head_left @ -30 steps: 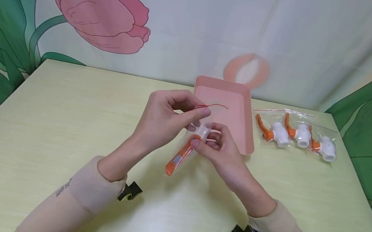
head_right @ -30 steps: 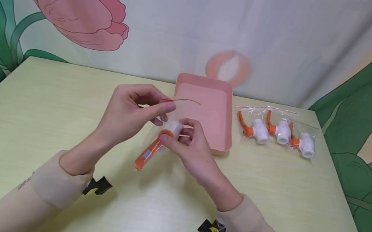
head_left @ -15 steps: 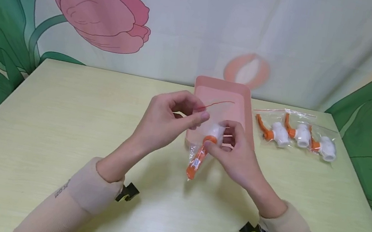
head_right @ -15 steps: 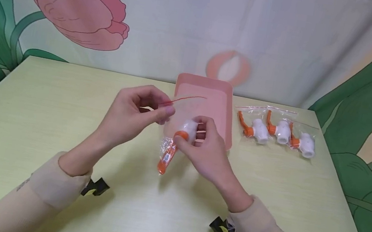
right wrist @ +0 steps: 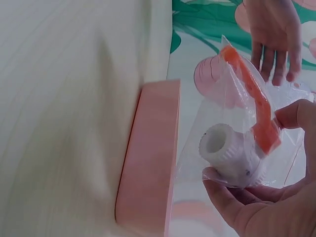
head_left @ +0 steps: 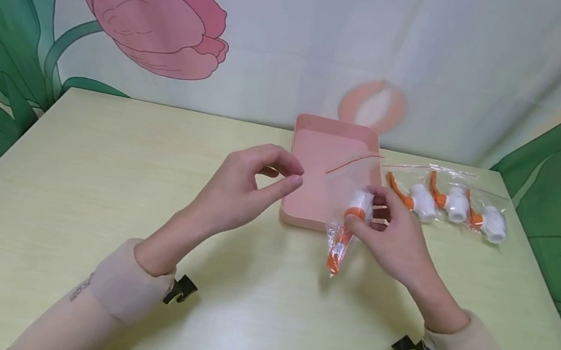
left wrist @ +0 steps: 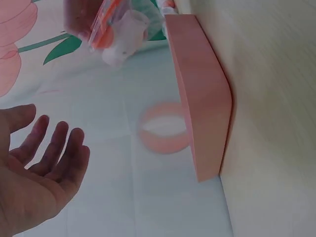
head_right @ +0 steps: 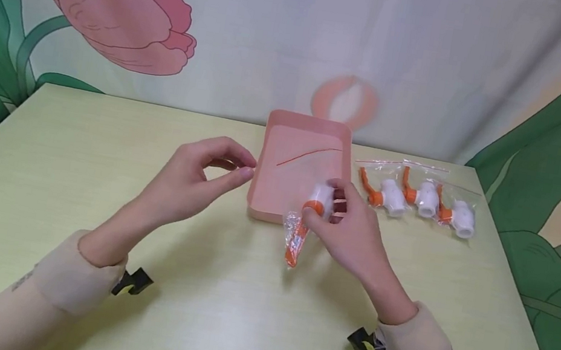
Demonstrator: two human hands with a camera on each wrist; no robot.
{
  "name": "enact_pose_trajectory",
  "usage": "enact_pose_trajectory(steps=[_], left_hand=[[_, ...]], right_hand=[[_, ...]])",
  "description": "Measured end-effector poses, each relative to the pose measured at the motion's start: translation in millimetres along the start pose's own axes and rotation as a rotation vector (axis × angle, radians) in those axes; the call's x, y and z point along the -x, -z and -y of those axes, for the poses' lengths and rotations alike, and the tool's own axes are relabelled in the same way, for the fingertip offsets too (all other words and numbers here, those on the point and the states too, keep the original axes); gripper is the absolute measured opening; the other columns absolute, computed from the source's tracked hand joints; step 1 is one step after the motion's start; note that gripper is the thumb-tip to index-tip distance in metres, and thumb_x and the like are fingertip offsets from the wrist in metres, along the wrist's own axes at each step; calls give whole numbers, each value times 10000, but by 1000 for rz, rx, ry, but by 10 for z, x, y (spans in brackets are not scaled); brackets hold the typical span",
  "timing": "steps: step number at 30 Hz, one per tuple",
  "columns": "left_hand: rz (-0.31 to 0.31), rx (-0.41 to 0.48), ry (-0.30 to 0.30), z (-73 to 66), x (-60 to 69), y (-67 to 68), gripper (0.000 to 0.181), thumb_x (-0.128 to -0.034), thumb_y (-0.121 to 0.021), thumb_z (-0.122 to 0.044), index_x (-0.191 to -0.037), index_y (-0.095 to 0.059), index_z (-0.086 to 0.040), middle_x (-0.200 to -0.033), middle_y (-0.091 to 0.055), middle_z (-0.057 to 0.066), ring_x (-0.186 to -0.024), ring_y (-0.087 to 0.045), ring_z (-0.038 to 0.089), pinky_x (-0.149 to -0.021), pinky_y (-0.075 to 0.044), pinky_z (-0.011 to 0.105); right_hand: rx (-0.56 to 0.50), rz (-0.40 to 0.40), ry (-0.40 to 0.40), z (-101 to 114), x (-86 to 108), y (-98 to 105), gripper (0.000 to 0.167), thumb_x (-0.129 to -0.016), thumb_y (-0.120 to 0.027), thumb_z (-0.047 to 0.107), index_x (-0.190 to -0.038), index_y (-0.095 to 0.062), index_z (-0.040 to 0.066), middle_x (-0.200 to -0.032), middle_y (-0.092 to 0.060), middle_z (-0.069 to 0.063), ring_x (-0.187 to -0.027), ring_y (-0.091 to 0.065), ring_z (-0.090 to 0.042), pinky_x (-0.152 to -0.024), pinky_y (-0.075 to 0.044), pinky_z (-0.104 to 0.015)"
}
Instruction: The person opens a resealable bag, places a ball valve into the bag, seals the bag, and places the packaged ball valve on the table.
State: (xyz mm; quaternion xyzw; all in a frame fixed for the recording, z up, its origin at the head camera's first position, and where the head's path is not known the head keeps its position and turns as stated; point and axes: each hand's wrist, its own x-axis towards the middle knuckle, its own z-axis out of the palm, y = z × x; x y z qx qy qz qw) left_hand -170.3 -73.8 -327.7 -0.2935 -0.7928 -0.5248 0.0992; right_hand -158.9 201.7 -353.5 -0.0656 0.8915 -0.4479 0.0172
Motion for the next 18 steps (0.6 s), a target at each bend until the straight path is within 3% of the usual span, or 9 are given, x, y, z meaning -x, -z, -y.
enact_pose_trajectory(steps=[4, 7, 12, 18], left_hand=[[82, -125, -6, 41, 29, 16, 150, -988, -705, -153, -1121, -723, -88, -1074, -693, -42, -1070, -628, 165, -892, -500, 361], [129, -170, -9, 58, 51, 29, 151, -990, -699, -164, -1121, -723, -92, -1092, -696, -26, -1092, -618, 174, -887, -495, 368], [170, -201, -14, 77, 71, 51, 137, -988, -699, -160, -1105, -716, -92, -1105, -702, -9, -1096, -612, 189, -935, -485, 386], [217, -222, -9, 85, 77, 60, 169, -982, -711, -166, -1127, -694, -82, -1148, -691, 19, -1128, -607, 200, -978, -474, 394]], right_hand=[[93, -5, -3, -94, 40, 171, 661, -944, -701, 304, -1493, -459, 27, -1292, -565, -158, -1111, -610, -327, -947, -532, -471], [167, -5, 6, -186, 78, 288, 661, -951, -688, 309, -1504, -464, 25, -1304, -584, -162, -1105, -617, -335, -894, -539, -462], [288, 22, 0, -365, 127, 448, 650, -946, -676, 294, -1496, -474, 13, -1275, -605, -161, -1039, -613, -318, -766, -543, -386], [401, 50, -47, -560, 161, 628, 674, -899, -685, 244, -1478, -465, -24, -1121, -586, -156, -912, -532, -291, -637, -481, -348]])
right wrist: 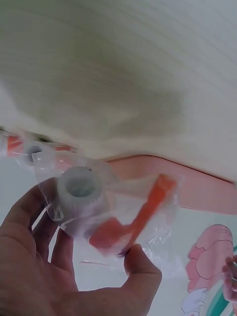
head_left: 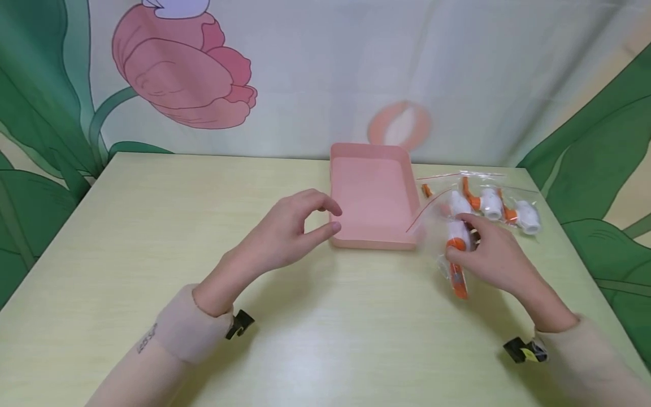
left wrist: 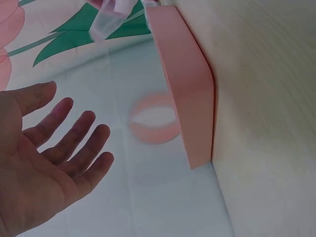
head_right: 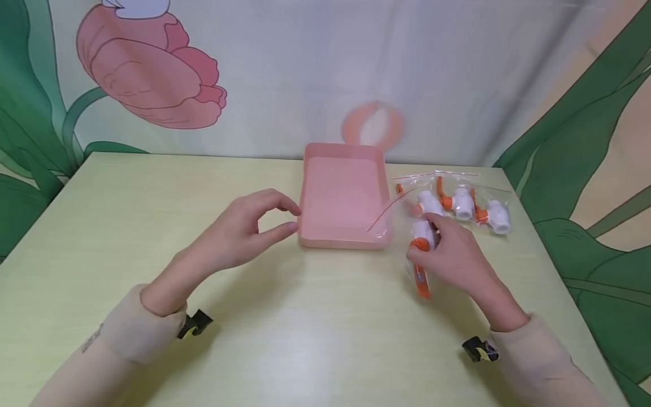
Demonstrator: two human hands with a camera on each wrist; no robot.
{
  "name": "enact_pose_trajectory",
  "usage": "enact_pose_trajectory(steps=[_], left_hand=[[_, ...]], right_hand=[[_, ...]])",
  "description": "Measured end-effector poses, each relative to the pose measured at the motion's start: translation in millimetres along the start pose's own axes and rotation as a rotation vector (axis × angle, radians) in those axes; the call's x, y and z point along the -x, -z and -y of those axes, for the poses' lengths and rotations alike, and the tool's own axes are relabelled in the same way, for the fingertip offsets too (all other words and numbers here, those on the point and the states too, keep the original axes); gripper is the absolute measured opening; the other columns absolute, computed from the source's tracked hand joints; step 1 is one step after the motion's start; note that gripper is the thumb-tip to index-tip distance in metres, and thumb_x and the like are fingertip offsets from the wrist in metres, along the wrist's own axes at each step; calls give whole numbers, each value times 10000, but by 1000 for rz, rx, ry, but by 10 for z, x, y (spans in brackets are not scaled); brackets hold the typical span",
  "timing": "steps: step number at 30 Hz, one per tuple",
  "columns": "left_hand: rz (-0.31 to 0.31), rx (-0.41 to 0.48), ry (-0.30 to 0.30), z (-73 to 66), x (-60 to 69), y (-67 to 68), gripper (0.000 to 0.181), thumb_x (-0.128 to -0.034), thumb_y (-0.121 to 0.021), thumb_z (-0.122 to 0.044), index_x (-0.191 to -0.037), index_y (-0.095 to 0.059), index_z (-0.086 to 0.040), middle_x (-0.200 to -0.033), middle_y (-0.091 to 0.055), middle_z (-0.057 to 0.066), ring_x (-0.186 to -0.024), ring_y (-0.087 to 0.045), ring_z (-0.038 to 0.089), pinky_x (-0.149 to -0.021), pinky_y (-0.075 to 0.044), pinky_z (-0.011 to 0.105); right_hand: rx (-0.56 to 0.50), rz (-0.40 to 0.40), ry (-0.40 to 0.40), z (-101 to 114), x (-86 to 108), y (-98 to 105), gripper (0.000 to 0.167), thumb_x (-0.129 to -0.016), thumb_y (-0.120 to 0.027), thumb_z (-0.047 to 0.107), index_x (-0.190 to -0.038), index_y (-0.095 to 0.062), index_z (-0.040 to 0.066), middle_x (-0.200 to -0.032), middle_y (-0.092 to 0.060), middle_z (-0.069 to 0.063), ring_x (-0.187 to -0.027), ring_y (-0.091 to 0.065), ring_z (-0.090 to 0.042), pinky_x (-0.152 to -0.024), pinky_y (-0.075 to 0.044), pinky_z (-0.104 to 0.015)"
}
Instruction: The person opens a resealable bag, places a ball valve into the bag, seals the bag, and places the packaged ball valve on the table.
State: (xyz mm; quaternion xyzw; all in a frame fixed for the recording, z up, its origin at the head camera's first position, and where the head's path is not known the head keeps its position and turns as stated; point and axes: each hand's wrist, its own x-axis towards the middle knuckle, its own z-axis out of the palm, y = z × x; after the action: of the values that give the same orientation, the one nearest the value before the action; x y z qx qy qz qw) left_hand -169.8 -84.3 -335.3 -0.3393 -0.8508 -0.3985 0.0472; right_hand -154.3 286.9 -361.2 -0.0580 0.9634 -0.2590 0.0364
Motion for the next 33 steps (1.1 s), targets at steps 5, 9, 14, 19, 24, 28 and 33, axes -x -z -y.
enact_pose_trajectory(steps=[5, 9, 14, 19, 24, 28, 33], left_hand=[[51, -53, 12, 24, 37, 5, 216, -979, -718, -176, -1169, -677, -82, -1190, -666, 32, -1146, -610, 203, -995, -474, 398], [69, -93, 15, 38, 61, 8, 302, -987, -709, -188, -1251, -635, -62, -1268, -635, 46, -1219, -578, 220, -1049, -445, 403], [127, -124, 38, 43, 76, 11, 412, -1005, -685, -226, -1349, -557, -40, -1375, -576, 72, -1300, -518, 258, -1106, -391, 414], [187, -134, 70, 50, 108, 4, 452, -1017, -667, -284, -1383, -532, -56, -1414, -545, 68, -1320, -495, 277, -1111, -380, 438], [213, -122, 98, 56, 134, -17, 468, -1022, -657, -299, -1404, -523, -64, -1435, -523, 67, -1333, -477, 290, -1109, -379, 460], [247, -113, 125, 60, 155, -32, 490, -1024, -653, -310, -1428, -512, -72, -1459, -504, 66, -1359, -458, 290, -1124, -360, 478], [270, -137, 139, 61, 187, -54, 512, -1027, -643, -335, -1449, -503, -81, -1500, -482, 73, -1401, -427, 312, -1132, -319, 567]], right_hand=[[62, 58, -16, -160, -27, 45, 742, -882, -708, 244, -1492, -422, -69, -1175, -558, -198, -957, -511, -325, -684, -478, -372], [89, 86, 6, -281, -56, 56, 730, -862, -731, 200, -1481, -444, -59, -1215, -539, -215, -951, -496, -335, -653, -447, -375], [128, 112, 11, -417, -102, 81, 717, -840, -748, 170, -1471, -470, -28, -1164, -523, -216, -872, -492, -320, -581, -405, -371], [160, 132, 9, -540, -181, 89, 718, -830, -779, 190, -1449, -491, -31, -1246, -519, -274, -1014, -458, -409, -679, -435, -422], [168, 142, 2, -670, -279, 105, 726, -826, -788, 172, -1453, -483, -30, -1293, -506, -300, -1050, -448, -434, -681, -463, -430], [181, 137, 20, -762, -331, 140, 714, -825, -764, 119, -1465, -474, -13, -1413, -455, -323, -1163, -390, -489, -818, -456, -551], [178, 123, 28, -840, -341, 147, 729, -836, -730, 54, -1496, -429, -19, -1449, -417, -336, -1207, -360, -508, -858, -432, -598]])
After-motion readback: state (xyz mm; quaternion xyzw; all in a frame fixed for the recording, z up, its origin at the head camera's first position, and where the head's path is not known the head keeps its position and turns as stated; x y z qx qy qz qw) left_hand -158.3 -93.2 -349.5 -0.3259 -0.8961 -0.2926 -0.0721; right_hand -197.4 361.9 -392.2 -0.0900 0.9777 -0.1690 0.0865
